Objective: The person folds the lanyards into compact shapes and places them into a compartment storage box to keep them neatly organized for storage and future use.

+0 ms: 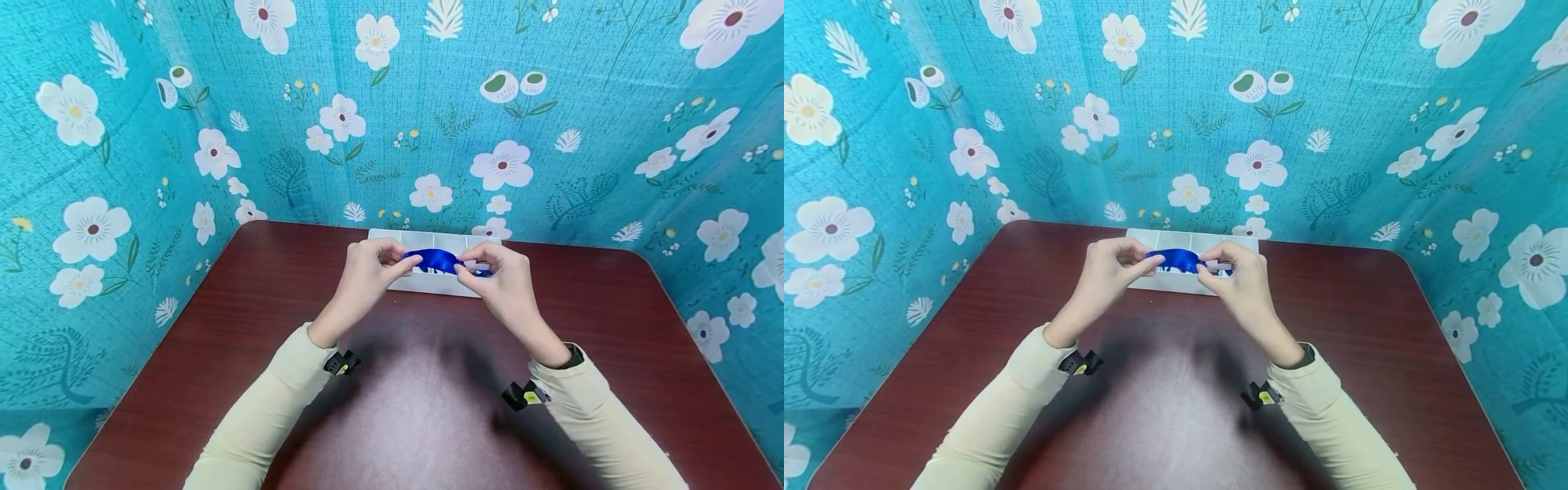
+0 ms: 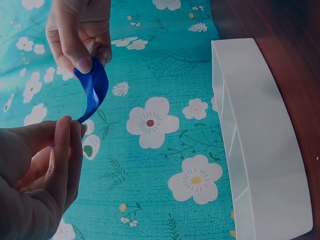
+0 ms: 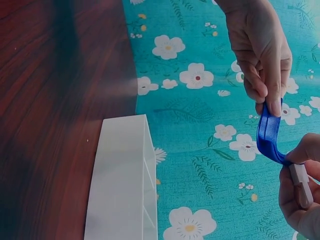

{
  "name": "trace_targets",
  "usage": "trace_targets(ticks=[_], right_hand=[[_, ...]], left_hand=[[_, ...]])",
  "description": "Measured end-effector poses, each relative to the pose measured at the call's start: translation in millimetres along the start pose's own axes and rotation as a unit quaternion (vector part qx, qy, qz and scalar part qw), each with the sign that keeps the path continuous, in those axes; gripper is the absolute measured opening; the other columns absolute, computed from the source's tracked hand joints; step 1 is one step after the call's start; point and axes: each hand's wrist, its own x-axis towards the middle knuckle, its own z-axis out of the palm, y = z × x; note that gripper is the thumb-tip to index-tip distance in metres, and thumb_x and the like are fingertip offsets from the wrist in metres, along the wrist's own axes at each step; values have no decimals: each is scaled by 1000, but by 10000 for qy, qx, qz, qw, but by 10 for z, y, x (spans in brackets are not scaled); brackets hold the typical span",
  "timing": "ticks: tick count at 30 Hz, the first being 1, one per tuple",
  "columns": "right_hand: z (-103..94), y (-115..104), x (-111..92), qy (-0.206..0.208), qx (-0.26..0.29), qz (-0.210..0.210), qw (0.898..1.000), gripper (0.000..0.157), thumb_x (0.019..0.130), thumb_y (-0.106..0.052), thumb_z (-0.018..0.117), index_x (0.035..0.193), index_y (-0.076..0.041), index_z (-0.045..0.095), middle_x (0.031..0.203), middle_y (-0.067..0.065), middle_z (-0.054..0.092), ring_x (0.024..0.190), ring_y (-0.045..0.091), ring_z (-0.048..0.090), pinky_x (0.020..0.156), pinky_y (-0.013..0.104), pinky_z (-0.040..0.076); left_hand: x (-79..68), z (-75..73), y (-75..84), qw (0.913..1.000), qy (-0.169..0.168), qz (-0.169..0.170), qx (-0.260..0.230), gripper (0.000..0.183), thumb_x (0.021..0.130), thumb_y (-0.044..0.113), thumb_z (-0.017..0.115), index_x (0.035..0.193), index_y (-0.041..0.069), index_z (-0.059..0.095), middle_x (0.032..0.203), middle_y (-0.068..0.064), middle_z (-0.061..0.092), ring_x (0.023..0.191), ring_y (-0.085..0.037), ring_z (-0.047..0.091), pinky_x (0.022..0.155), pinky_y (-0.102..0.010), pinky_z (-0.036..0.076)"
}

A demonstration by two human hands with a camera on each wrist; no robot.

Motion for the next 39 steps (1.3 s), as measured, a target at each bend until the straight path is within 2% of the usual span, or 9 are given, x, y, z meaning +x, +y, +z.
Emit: trace_targets(ticks=[7,14,18,21,25,33,39], right_hand=[[27,-26,10,-35,93,25,9999,16,78,10,78,92,3,75,89,11,73,83,24,73,66,18,54],[48,-48,12,-52,191,13,9998,16,79,9,79,92,2,75,90,11,73,82,22,73,65,24,56],[59,-43,17,-48,339,-9,9994,15,79,9,79,92,2,75,89,11,73,79,14,71,61,20,52],[74,-45,19,-64,532,-19,9986,15,80,8,79,93,3,75,90,13,73,80,8,69,64,17,51],[100,-54,19,-63,743,-36,9972,15,80,8,79,94,4,74,92,15,73,84,5,68,68,18,53],[147,-60,26,-115,1118,-24,9937,15,81,11,77,94,5,74,94,15,72,86,10,70,75,24,56],[175,-70,32,-73,1095,-28,9940,15,81,11,76,95,5,74,94,16,73,86,8,69,69,18,53]], left_hand=[[-4,35,28,9999,29,51,-116,13,86,16,80,84,4,75,72,-1,73,62,-5,68,52,-25,52],[-6,68,37,9998,44,52,-191,14,86,16,80,84,4,74,73,-2,73,63,-5,69,56,-24,55],[-6,79,48,9997,22,91,-228,14,86,17,80,84,5,74,73,-1,73,63,-5,69,54,-25,54],[-7,89,54,9995,-8,103,-295,12,86,16,80,85,5,75,73,0,73,63,-7,70,51,-26,52],[-10,116,52,9992,-48,110,-378,10,86,14,80,86,5,76,73,0,73,64,-12,71,52,-26,52],[-36,172,71,9988,-281,103,-391,14,86,8,78,98,1,77,87,-6,75,73,-15,72,69,-27,58],[-41,192,87,9980,-436,184,-412,18,88,5,76,105,0,76,94,-8,76,79,-15,72,76,-29,59]])
